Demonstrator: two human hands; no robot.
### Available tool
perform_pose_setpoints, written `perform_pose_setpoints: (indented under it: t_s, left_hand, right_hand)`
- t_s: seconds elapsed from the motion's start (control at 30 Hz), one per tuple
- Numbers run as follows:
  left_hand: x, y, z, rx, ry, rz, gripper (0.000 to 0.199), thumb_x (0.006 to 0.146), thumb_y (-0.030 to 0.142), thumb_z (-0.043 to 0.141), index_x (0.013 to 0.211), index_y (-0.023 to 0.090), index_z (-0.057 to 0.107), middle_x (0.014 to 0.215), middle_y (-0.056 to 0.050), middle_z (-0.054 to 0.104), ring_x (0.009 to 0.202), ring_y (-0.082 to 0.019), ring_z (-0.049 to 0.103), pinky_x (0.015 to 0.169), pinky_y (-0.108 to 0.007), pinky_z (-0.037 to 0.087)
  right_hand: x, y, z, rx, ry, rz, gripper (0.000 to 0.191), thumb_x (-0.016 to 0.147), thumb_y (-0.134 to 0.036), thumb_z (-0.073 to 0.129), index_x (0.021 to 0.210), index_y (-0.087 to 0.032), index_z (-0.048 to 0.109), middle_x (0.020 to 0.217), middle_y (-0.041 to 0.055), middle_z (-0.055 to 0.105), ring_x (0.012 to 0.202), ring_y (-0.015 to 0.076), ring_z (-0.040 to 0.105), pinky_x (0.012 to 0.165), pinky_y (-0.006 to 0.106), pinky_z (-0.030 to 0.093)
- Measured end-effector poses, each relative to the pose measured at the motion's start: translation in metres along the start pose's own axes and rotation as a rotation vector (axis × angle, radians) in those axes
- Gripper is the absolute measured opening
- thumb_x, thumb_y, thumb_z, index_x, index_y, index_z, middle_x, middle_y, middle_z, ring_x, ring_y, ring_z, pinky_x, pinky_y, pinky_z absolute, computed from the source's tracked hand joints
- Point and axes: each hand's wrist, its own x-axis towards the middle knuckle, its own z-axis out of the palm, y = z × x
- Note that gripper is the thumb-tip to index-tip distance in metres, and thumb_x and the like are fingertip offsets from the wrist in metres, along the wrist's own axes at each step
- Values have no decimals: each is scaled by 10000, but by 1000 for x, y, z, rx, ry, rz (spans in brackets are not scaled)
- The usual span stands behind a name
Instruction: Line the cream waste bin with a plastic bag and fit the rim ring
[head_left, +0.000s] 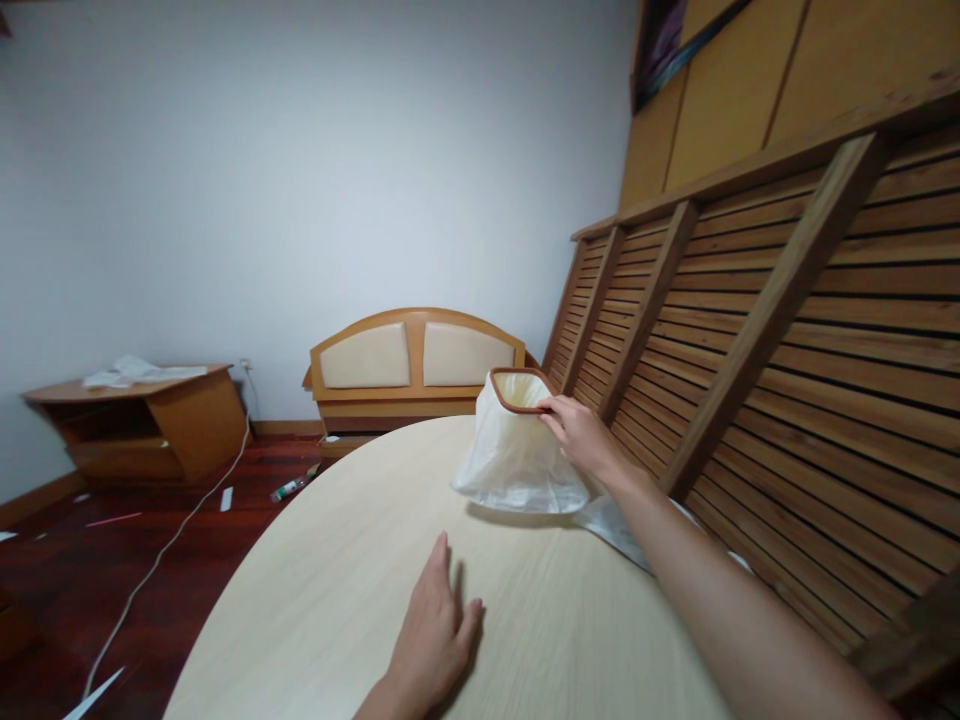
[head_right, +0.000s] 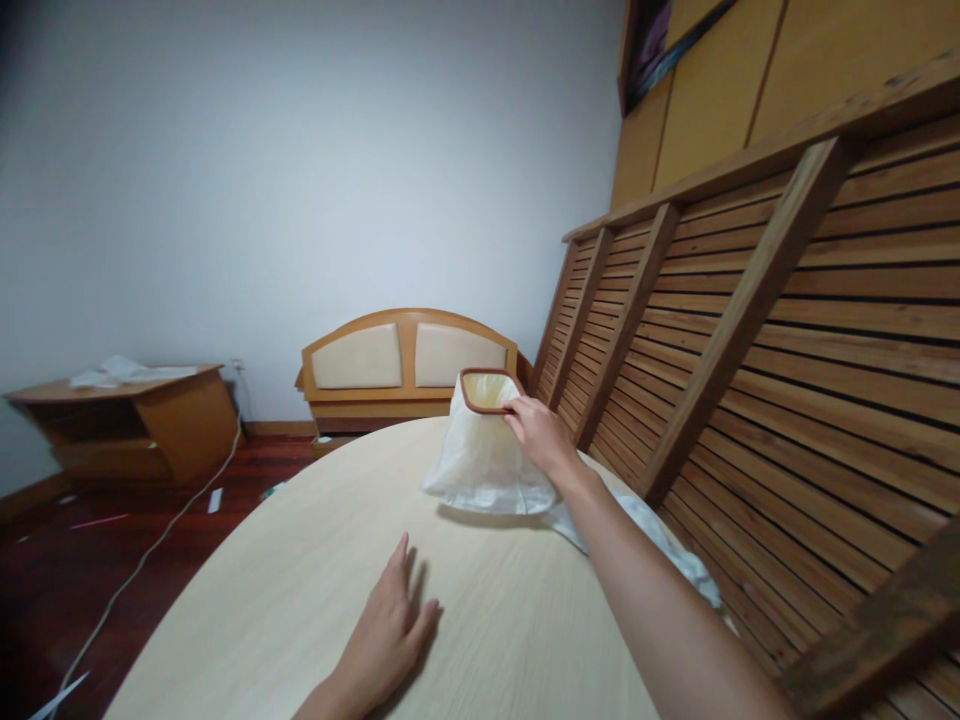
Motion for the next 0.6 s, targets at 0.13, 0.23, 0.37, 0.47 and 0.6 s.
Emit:
perform_pose_setpoints:
  t_s: [0.13, 0.23, 0.37, 0.47, 0.6]
  left_hand:
    - [0, 0, -1, 18, -8, 2, 832, 889, 416, 506, 1567, 20, 231, 1637, -234, 267, 1520, -331, 290, 1249, -500, 251]
    - [0, -1, -1, 41, -13, 12, 819, 890, 418, 501, 1567, 30, 253, 1630, -221, 290, 1514, -330, 307, 1241, -507, 263]
    - [1, 1, -2, 76, -37, 8, 783, 889, 412, 489, 1552, 35, 311, 1620, -210, 314, 1510, -337, 313, 1239, -523, 254]
    - [1, 2, -3, 73, -37, 4, 768, 890, 411, 485, 1548, 44, 332, 1615, -205, 327, 1505, -346, 322, 1235, -533, 250]
    - [1, 4, -3, 65, -40, -1, 755, 890, 421, 485, 1546, 74, 348, 1617, -186, 334, 1509, -340, 316, 1236, -526, 243]
  right_hand:
    - [0, 38, 6, 7, 31, -1, 185, 958, -183, 505, 1044, -197, 668, 1075, 94, 709, 1057, 244, 654, 959, 389, 498]
    - [-12, 63, 12, 1, 43, 28, 178, 949, -180, 502, 1019, -185, 665, 1051, 110, 702, 1029, 252, 658, 950, 399, 502]
    - [-35, 88, 14, -5, -4, 45, 186, 949, -177, 493, 1012, -183, 668, 1052, 108, 700, 1031, 245, 656, 957, 399, 505]
    - [-51, 101, 11, -7, -45, 64, 181, 945, -176, 500, 1007, -181, 670, 1045, 106, 701, 1015, 239, 658, 945, 409, 516]
    - [-68, 114, 1, -11, -73, 85, 167, 939, -184, 508, 991, -190, 666, 1045, 110, 700, 1038, 249, 655, 959, 426, 512]
